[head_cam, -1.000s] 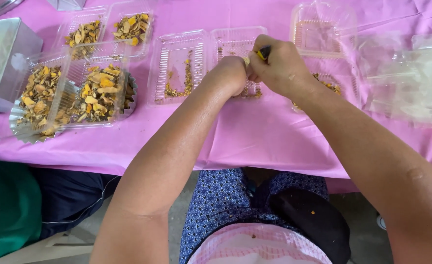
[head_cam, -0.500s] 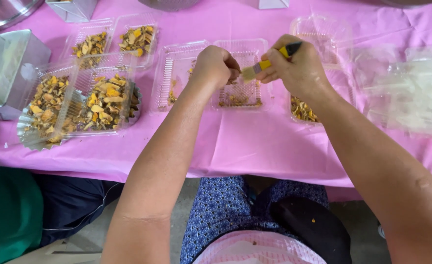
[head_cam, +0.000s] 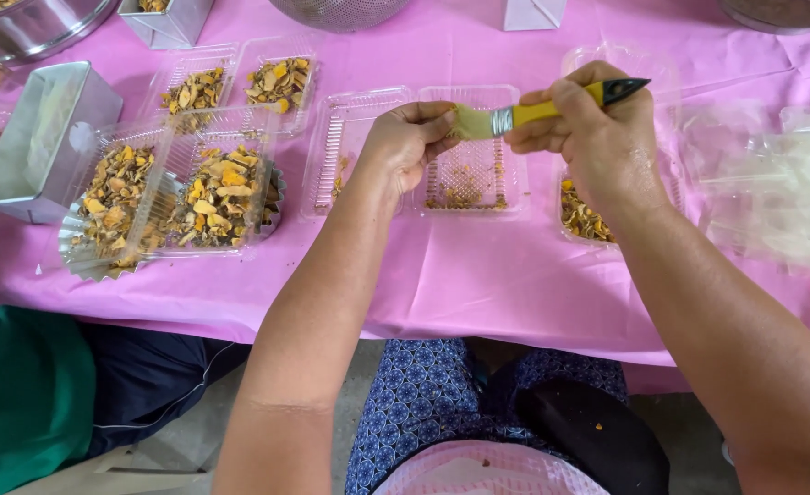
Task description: Sorting, cleaning with a brush, and bagging dried leaves on a table.
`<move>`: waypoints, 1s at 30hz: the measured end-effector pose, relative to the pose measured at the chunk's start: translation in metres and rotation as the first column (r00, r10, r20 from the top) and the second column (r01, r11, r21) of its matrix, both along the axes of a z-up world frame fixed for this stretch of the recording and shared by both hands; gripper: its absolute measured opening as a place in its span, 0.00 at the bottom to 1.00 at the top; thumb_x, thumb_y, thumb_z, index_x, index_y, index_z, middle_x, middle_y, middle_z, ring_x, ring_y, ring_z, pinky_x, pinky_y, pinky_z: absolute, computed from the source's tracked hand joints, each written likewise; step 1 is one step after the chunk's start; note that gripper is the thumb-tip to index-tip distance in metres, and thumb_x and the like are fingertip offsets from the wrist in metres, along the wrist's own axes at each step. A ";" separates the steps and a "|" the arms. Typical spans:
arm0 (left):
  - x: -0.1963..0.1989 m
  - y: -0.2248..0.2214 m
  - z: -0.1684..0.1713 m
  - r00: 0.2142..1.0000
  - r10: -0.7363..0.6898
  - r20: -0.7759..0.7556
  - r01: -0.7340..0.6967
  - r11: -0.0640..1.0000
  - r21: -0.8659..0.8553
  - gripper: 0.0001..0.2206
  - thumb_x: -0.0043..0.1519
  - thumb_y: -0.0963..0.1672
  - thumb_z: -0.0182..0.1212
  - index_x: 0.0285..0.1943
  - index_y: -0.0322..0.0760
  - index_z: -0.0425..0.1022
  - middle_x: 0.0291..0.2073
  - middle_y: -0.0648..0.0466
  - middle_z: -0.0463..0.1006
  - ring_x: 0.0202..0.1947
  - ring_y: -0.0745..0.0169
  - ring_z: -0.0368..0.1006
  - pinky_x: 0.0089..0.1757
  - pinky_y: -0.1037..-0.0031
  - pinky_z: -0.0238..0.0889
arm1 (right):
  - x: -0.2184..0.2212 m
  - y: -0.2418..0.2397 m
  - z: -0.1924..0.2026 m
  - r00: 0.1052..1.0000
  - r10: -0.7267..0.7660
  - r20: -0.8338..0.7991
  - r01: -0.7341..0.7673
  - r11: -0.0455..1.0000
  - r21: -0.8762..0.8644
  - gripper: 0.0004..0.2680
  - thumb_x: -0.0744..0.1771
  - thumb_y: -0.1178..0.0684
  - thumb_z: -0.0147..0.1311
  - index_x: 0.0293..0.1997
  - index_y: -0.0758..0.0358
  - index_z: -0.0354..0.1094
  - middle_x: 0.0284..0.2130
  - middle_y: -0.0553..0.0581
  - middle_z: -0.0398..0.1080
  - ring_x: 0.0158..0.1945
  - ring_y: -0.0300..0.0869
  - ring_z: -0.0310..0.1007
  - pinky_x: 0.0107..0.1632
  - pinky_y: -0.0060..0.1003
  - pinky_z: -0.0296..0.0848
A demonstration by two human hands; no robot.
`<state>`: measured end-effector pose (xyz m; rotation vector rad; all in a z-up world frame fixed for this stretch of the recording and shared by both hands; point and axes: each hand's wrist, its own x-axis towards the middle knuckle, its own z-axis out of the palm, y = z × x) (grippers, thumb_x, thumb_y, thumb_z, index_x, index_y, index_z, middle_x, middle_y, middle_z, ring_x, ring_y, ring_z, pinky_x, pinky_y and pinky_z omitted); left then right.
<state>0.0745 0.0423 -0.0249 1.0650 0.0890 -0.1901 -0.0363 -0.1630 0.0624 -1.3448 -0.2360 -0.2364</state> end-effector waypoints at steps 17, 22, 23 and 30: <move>-0.003 0.005 -0.010 0.994 0.098 -0.047 -0.105 0.980 -0.168 0.12 0.55 0.32 0.67 0.47 0.17 0.78 0.35 0.37 0.81 0.34 0.47 0.80 0.41 0.70 0.81 | -0.004 0.001 0.000 1.000 -0.012 0.001 0.012 1.000 -0.020 0.05 0.72 0.62 0.47 0.37 0.65 0.61 0.37 0.70 0.76 0.29 0.56 0.83 0.33 0.45 0.89; 0.000 -0.003 -0.011 0.996 0.067 -0.061 -0.077 0.980 -0.184 0.13 0.54 0.33 0.68 0.48 0.19 0.78 0.42 0.34 0.82 0.39 0.45 0.80 0.41 0.69 0.81 | 0.005 -0.003 -0.006 0.990 0.051 0.134 -0.066 0.992 0.107 0.05 0.74 0.60 0.47 0.40 0.63 0.60 0.42 0.71 0.76 0.34 0.55 0.83 0.38 0.47 0.89; 0.000 -0.002 -0.011 0.995 0.076 -0.064 -0.084 0.986 -0.143 0.13 0.55 0.33 0.68 0.48 0.20 0.79 0.41 0.37 0.82 0.38 0.48 0.80 0.39 0.70 0.80 | 0.002 -0.001 -0.004 0.999 0.032 0.016 -0.033 0.998 0.050 0.05 0.72 0.61 0.47 0.37 0.63 0.61 0.39 0.70 0.77 0.31 0.56 0.83 0.35 0.46 0.89; -0.003 -0.004 -0.010 0.994 0.087 -0.069 -0.099 0.977 -0.188 0.12 0.53 0.32 0.69 0.45 0.17 0.78 0.36 0.37 0.81 0.36 0.47 0.79 0.42 0.68 0.81 | 0.004 -0.011 -0.002 0.994 0.040 0.104 -0.048 0.996 0.081 0.04 0.73 0.59 0.50 0.40 0.62 0.62 0.41 0.67 0.77 0.36 0.55 0.84 0.40 0.47 0.90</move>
